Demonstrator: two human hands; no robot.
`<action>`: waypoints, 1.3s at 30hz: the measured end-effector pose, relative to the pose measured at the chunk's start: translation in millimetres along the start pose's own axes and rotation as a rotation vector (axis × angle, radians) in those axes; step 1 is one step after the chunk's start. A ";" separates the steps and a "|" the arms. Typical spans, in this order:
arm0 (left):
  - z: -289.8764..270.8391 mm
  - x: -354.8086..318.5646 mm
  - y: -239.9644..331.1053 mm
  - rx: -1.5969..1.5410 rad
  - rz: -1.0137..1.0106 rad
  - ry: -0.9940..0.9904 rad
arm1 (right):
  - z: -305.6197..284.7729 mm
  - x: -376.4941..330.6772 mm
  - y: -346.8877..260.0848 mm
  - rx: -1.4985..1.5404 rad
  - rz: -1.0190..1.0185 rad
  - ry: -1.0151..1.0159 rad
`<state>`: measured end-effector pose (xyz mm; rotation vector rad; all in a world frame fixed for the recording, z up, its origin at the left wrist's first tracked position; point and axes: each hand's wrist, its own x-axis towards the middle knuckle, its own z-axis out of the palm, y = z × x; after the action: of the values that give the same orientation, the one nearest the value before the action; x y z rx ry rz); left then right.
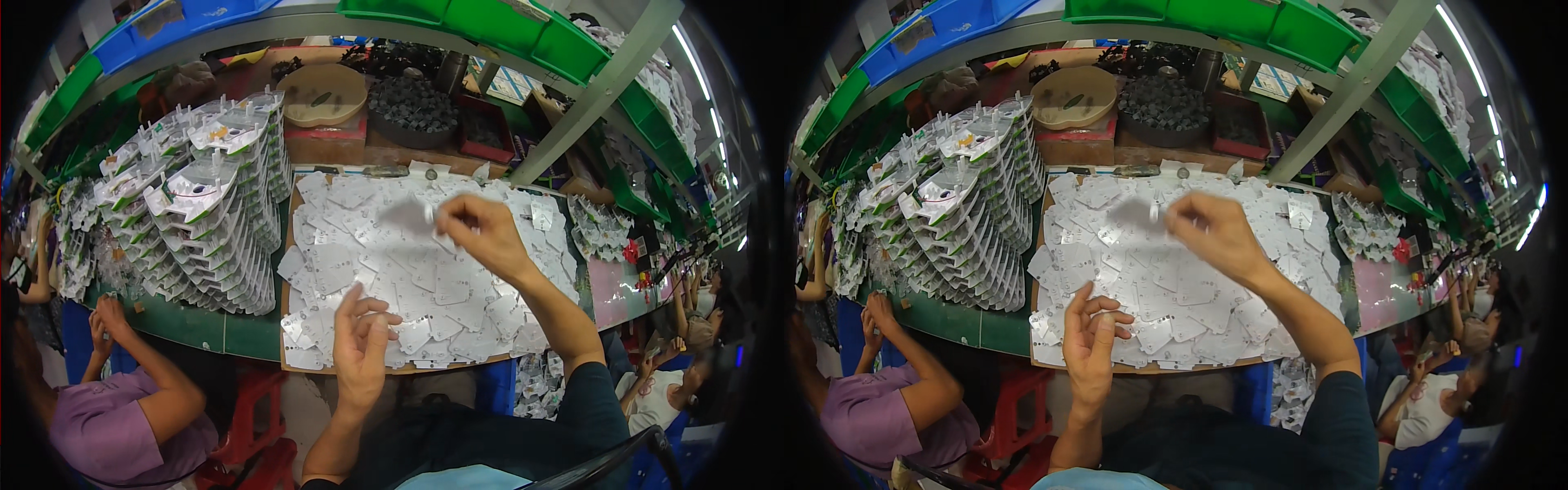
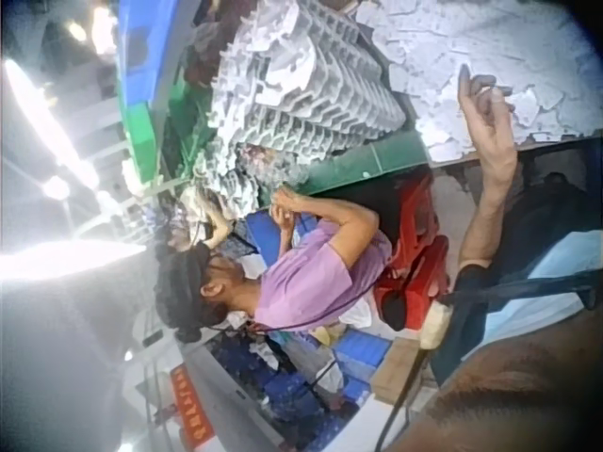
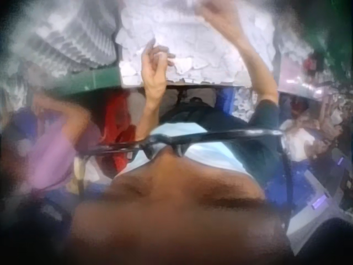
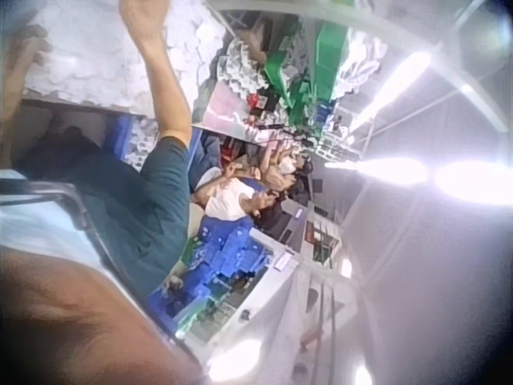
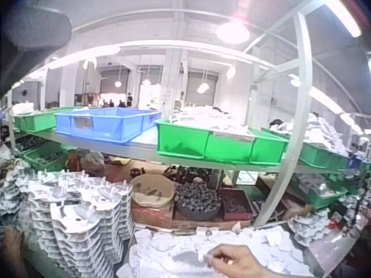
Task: The person retrieves plastic plates from an overhead bin, picks small metal components from a container, and inserts them into the plastic plates by hand.
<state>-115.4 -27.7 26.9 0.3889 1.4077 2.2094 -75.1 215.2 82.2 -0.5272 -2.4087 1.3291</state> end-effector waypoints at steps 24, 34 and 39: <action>-31.4 -43.8 -25.6 0.114 -0.217 -0.236 | 30.2 93.0 96.1 -0.698 -0.411 -0.087; -33.4 -47.8 -27.2 0.084 -0.257 -0.224 | 26.9 144.0 87.5 -0.649 -0.035 -0.248; -35.8 -46.1 -28.0 0.063 -0.263 -0.222 | 37.6 146.2 73.6 -0.809 0.087 -0.405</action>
<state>-87.0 -70.2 -12.7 0.4290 1.3277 1.8552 -208.7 293.2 16.9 -0.5968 -3.2693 0.4459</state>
